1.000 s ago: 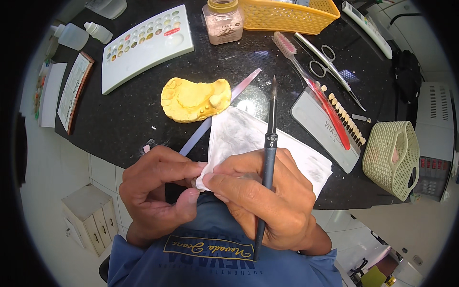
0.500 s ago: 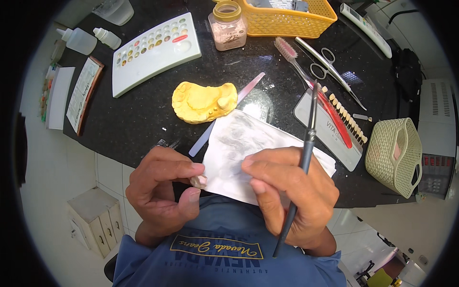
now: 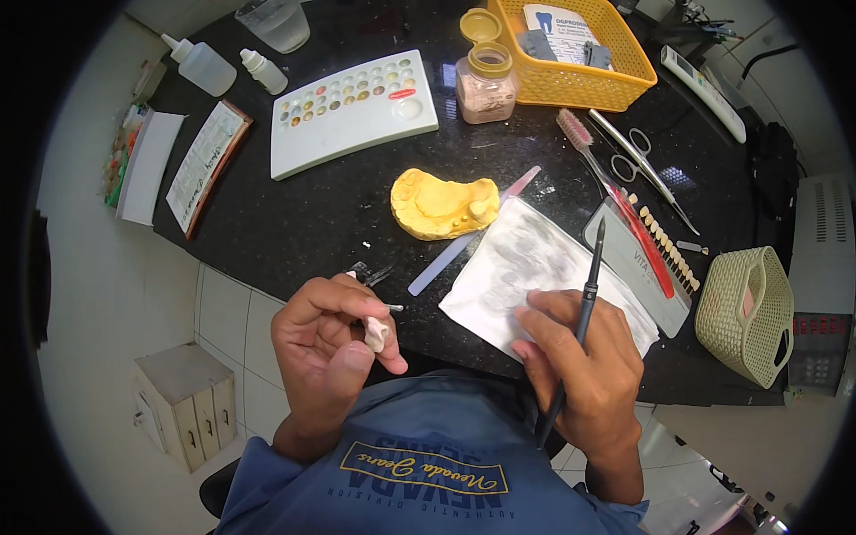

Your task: Applying and shaping porcelain ceramic material on a dental crown prosthetic using a brush and liquid.

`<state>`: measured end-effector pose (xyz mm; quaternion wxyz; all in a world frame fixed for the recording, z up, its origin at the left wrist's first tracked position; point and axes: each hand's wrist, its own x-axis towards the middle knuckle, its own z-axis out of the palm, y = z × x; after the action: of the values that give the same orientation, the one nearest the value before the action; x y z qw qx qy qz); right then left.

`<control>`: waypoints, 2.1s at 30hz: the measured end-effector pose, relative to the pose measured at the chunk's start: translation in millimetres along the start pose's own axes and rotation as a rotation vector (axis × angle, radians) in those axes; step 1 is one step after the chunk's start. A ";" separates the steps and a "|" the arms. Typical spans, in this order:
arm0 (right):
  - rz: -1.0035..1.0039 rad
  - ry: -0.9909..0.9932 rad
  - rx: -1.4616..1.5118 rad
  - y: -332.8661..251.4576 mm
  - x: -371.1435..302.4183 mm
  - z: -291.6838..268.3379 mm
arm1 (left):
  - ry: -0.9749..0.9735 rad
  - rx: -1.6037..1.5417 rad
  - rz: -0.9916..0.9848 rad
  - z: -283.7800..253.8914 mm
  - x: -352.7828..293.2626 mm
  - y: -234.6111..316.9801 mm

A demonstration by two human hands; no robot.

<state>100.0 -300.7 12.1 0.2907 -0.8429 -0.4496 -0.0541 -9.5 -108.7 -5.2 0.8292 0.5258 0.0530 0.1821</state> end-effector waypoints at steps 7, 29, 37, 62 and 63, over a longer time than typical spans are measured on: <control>0.063 0.260 0.386 -11.4 -7.7 4.1 | 0.071 -0.025 -0.039 0.3 -6.4 5.1; 0.066 0.044 0.637 -46.2 23.7 61.3 | 0.596 0.472 -0.017 -24.4 -28.7 2.7; 0.103 0.080 0.613 -48.2 20.7 64.2 | 0.541 0.444 -0.032 -29.7 -31.4 0.4; 0.129 0.045 0.627 -52.4 22.9 62.6 | 0.533 0.603 0.067 -32.5 -33.1 -8.1; 0.130 0.045 0.625 -52.7 23.0 62.3 | 0.534 0.600 0.065 -32.4 -32.9 -8.2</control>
<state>61.4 -227.9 -7.9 0.5482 -0.7384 -0.3830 0.0869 -47.1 -96.0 -30.2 0.5895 0.6803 0.3007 0.3150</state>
